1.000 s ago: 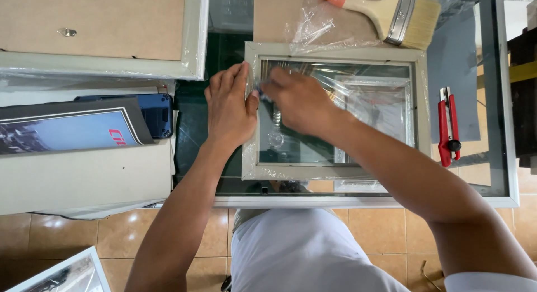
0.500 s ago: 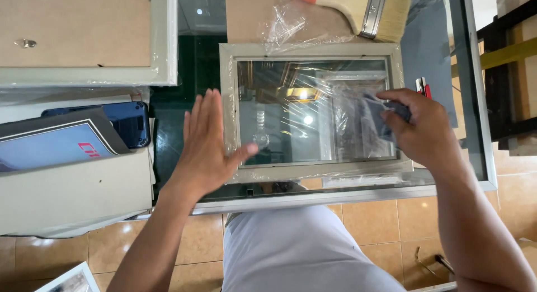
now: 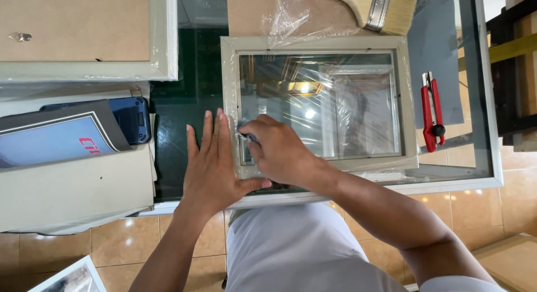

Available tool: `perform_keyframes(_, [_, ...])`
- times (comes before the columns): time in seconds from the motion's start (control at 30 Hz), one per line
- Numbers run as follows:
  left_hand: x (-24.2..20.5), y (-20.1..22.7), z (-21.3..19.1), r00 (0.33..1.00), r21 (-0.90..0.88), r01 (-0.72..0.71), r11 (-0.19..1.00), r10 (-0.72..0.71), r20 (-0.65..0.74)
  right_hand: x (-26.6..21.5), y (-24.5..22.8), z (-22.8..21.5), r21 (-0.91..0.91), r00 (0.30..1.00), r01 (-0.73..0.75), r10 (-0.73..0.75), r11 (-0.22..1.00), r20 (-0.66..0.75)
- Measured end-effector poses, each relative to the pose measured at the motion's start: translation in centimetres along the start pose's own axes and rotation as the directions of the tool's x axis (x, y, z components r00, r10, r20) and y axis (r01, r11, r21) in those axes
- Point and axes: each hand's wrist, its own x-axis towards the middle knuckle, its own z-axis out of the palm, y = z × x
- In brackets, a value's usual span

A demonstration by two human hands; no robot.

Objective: Cleaning a picture frame glass and assembling the back panel into the frame.

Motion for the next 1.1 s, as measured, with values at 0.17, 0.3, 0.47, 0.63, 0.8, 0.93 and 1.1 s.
perform_keyframes(0.17, [0.1,0.0,-0.3,0.998,0.022,0.019,1.0,-0.02,0.062,-1.6,5.2,-7.0,0.232,0.963,-0.25,0.266,0.94,-0.041])
perform_keyframes(0.3, [-0.1,-0.2,0.0,0.999,0.012,0.002,1.0,-0.003,0.054,-4.6,13.1,-12.1,-0.297,0.889,-0.437,0.359,0.849,-0.283])
perform_keyframes(0.47, [0.0,-1.0,0.5,0.997,0.006,-0.01,1.0,0.01,0.082,0.3,10.7,-5.9,-0.653,0.937,-0.282,0.348,0.703,-0.03])
perform_keyframes(0.63, [-0.1,-0.5,-0.1,0.999,-0.028,-0.02,0.999,0.021,0.05,3.4,2.7,-0.3,-0.135,0.969,-0.186,0.204,0.973,0.14])
perform_keyframes(0.8, [-0.2,-0.9,0.0,0.999,-0.039,-0.032,0.999,0.033,0.028,1.5,6.6,-8.0,0.157,0.846,-0.521,0.483,0.839,0.227])
perform_keyframes(0.93, [-0.2,-1.2,0.2,0.998,-0.031,-0.031,0.999,0.033,0.045,-1.6,16.1,-12.1,-0.353,0.897,-0.431,0.35,0.831,-0.272])
perform_keyframes(1.1, [-0.2,-1.2,-0.1,0.998,-0.014,-0.013,1.0,0.014,0.059,2.0,12.6,-5.5,-0.455,0.918,-0.397,0.334,0.797,-0.216])
